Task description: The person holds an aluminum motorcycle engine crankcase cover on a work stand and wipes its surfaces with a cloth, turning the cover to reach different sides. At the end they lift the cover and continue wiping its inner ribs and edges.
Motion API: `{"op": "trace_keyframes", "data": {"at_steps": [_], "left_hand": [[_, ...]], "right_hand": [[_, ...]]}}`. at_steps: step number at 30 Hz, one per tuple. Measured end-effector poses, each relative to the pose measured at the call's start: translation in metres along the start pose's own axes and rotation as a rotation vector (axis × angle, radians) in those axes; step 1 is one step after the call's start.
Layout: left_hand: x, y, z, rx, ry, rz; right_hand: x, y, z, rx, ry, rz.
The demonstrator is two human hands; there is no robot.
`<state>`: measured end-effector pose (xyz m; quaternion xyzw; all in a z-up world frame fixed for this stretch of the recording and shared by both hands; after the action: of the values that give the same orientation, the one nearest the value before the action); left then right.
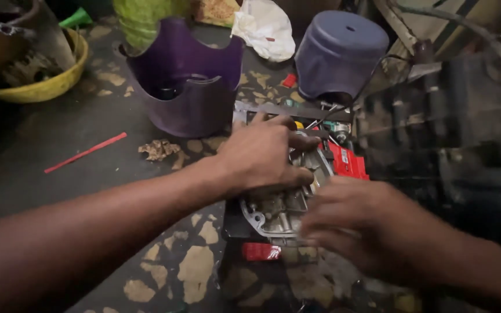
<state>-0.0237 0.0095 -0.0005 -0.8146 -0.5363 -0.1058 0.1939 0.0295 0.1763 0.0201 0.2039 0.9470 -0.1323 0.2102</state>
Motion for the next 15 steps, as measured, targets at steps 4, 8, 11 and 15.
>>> {"op": "trace_keyframes", "data": {"at_steps": [4,8,11,15], "left_hand": [[0.007,-0.003,-0.002,-0.052,0.004,-0.032],[0.010,-0.002,-0.002,-0.031,-0.009,-0.030],[0.009,0.003,-0.002,-0.077,-0.027,-0.058],[0.008,0.016,-0.023,0.179,0.087,0.145]], "right_hand": [[-0.021,-0.015,-0.001,0.061,-0.025,-0.161],[0.017,0.027,-0.009,-0.104,0.232,0.083],[0.016,0.053,-0.043,-0.307,0.273,0.784],[-0.004,0.062,-0.041,-0.326,0.213,0.577]]}}
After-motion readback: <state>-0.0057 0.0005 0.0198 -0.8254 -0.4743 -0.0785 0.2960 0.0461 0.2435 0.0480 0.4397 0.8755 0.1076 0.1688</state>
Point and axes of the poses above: each hand's wrist, its own y-axis away from the middle knuckle, its own z-axis out of the palm, x = y × z, the point moved 3 cm from there along -y, towards the middle knuckle, and after that the axes turned 4 degrees about x, right-handed, at the moved point
